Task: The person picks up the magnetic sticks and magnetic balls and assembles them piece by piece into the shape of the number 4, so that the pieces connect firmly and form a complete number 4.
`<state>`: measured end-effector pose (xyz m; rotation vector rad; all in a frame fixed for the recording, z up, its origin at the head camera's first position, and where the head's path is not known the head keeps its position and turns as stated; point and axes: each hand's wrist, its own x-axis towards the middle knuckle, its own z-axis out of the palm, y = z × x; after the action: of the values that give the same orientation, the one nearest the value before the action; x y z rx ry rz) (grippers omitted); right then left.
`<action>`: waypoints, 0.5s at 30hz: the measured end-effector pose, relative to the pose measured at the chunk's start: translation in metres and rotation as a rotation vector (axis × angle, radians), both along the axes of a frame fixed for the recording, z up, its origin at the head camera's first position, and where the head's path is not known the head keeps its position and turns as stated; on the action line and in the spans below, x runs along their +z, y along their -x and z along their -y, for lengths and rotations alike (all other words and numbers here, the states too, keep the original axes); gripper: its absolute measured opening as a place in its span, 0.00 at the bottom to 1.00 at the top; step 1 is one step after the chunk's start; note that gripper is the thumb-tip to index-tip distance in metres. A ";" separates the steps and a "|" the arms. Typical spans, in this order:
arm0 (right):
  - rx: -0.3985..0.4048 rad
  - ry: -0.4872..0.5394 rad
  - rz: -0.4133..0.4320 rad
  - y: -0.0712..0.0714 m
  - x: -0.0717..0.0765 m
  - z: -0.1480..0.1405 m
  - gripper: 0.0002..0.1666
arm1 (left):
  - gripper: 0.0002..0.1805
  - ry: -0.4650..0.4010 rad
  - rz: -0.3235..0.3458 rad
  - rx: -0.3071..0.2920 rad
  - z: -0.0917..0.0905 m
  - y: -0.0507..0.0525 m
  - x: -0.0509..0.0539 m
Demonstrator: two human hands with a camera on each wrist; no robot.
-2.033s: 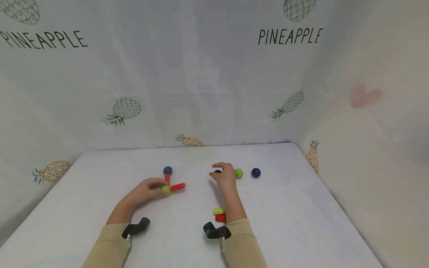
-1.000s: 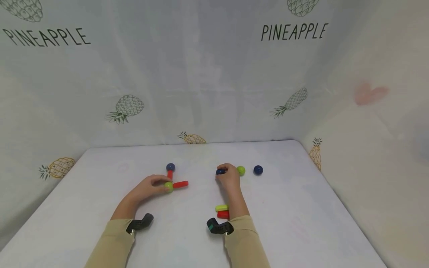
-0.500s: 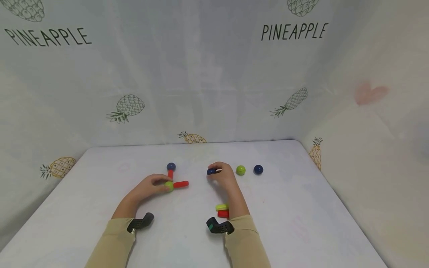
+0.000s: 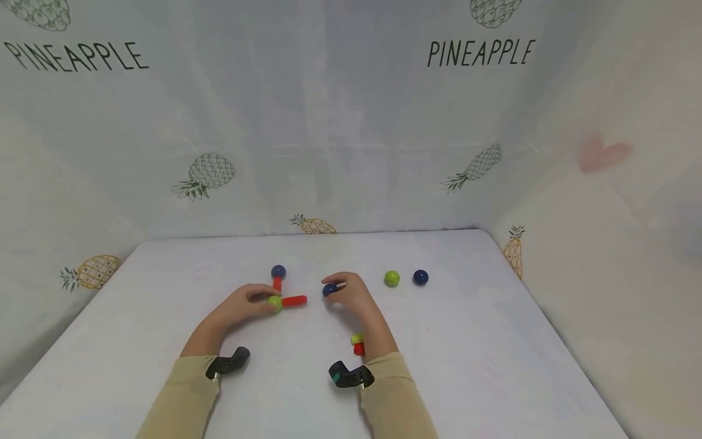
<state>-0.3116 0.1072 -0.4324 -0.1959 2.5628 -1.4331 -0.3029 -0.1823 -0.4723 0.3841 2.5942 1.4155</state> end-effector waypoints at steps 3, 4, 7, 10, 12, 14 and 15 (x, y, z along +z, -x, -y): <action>0.028 -0.007 0.004 -0.002 0.001 0.004 0.20 | 0.16 0.002 0.003 0.002 0.000 0.001 0.000; 0.033 -0.013 0.006 -0.002 0.001 0.006 0.20 | 0.17 0.003 0.006 0.002 0.000 0.001 0.000; 0.038 -0.035 0.008 -0.003 0.002 0.009 0.20 | 0.17 0.006 0.008 0.002 0.000 0.001 -0.001; 0.032 -0.038 -0.001 -0.004 0.001 0.011 0.20 | 0.17 0.002 0.009 0.003 0.000 0.001 0.000; 0.033 -0.027 -0.010 -0.004 0.001 0.012 0.20 | 0.17 0.004 0.010 0.004 0.000 0.001 0.000; 0.038 -0.010 -0.013 -0.005 0.001 0.014 0.20 | 0.17 0.007 0.013 0.007 0.000 0.001 0.001; 0.043 -0.005 -0.014 -0.005 0.001 0.015 0.20 | 0.17 0.011 0.014 0.008 0.000 0.001 0.001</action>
<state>-0.3066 0.0921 -0.4316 -0.2594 2.5564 -1.4151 -0.3038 -0.1818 -0.4715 0.3614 2.5940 1.4014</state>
